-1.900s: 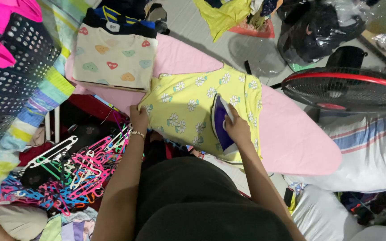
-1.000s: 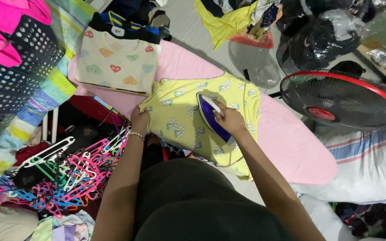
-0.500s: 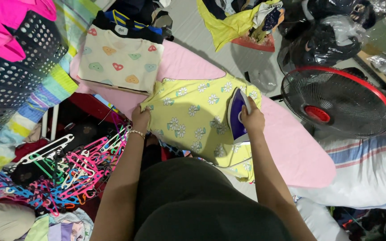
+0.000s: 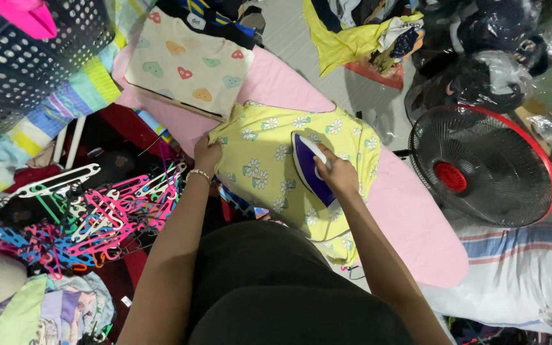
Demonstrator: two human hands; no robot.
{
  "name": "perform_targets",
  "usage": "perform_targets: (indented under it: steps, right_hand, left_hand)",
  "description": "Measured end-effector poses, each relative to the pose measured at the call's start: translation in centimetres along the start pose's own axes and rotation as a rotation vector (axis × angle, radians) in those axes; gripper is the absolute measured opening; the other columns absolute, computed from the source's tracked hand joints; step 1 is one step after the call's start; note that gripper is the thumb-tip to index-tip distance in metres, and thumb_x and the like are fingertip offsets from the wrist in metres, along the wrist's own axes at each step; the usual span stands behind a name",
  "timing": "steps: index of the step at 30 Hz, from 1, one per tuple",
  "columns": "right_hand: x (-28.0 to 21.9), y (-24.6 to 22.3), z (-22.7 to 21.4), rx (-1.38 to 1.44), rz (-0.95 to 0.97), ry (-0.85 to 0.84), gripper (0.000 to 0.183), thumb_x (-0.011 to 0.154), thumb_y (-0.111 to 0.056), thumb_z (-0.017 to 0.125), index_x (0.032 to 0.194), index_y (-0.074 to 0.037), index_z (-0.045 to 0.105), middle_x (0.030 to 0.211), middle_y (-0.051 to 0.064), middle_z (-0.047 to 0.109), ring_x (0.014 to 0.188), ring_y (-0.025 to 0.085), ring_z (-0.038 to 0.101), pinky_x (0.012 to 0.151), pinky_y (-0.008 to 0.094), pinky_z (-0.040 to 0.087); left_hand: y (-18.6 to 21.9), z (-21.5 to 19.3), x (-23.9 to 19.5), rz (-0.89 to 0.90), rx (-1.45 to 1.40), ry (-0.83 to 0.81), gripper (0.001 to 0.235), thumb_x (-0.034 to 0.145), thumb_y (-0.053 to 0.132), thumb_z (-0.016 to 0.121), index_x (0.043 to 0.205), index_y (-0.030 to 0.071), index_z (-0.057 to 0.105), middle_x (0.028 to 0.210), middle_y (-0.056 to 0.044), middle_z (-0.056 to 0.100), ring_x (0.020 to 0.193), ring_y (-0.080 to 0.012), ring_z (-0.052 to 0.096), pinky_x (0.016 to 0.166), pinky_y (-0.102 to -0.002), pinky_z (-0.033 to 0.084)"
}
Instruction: The person irons a yellow floral-patterned garment on a pink ironing board, smoothing it with an iron and then folding it neatly. The person handles the garment and iron throughout, adjusting the fabric and completing the fold.
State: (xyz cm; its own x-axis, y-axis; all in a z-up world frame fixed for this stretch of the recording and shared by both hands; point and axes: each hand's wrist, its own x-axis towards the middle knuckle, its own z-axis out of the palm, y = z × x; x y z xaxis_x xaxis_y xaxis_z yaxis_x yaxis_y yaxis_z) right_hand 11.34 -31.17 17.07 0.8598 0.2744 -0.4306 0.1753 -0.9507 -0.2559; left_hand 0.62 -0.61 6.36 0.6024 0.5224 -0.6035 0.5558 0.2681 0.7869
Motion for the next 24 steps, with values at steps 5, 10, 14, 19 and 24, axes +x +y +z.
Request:
perform_targets:
  steps: [5, 10, 14, 19, 24]
  right_hand:
    - [0.4, -1.9, -0.8, 0.128, 0.029, 0.062, 0.051, 0.1, -0.052, 0.046, 0.147, -0.034, 0.051, 0.105, 0.028, 0.071, 0.108, 0.046, 0.066, 0.095, 0.055, 0.051]
    - [2.2, -0.3, 0.3, 0.039, -0.052, -0.001, 0.052, 0.096, -0.058, 0.046, 0.145, -0.04, 0.049, 0.1, 0.027, 0.071, 0.106, 0.047, 0.066, 0.094, 0.057, 0.051]
    - [3.7, 0.4, 1.2, -0.077, -0.124, 0.023, 0.056, 0.096, -0.067, 0.041, 0.128, -0.024, 0.056, 0.093, 0.022, 0.072, 0.097, 0.043, 0.071, 0.084, 0.053, 0.055]
    - [2.1, -1.1, -0.9, -0.096, -0.212, 0.02, 0.067, 0.095, -0.068, 0.04, 0.117, -0.009, 0.061, 0.088, 0.028, 0.07, 0.091, 0.047, 0.071, 0.08, 0.056, 0.056]
    - [1.8, -0.8, -1.0, -0.259, -0.409, 0.044, 0.063, 0.099, -0.064, 0.039, 0.113, -0.01, 0.068, 0.078, 0.022, 0.072, 0.082, 0.042, 0.074, 0.077, 0.053, 0.056]
  left_hand:
    - [-2.6, -0.1, 2.1, 0.051, 0.064, 0.037, 0.066, 0.1, 0.029, 0.059, 0.152, -0.004, 0.038, 0.156, -0.025, 0.036, 0.143, -0.0342, 0.039, 0.114, -0.049, 0.039]
    - [-2.6, -0.4, 2.6, 0.068, 0.177, -0.057, 0.069, 0.099, 0.028, 0.059, 0.152, -0.01, 0.035, 0.158, -0.03, 0.03, 0.147, -0.041, 0.031, 0.118, -0.051, 0.033]
    - [-1.4, -1.0, 2.0, 0.081, 0.297, -0.125, 0.065, 0.101, 0.032, 0.059, 0.151, -0.004, 0.04, 0.155, -0.025, 0.036, 0.145, -0.037, 0.033, 0.116, -0.051, 0.034]
    - [-0.7, -1.6, 1.5, 0.063, 0.264, -0.174, 0.057, 0.102, 0.029, 0.055, 0.149, -0.001, 0.045, 0.149, -0.022, 0.045, 0.14, -0.0348, 0.042, 0.11, -0.048, 0.041]
    - [-1.7, -1.8, 2.7, 0.058, 0.267, -0.192, 0.053, 0.103, 0.028, 0.055, 0.147, 0.0, 0.046, 0.142, -0.02, 0.051, 0.133, -0.0319, 0.048, 0.105, -0.047, 0.044]
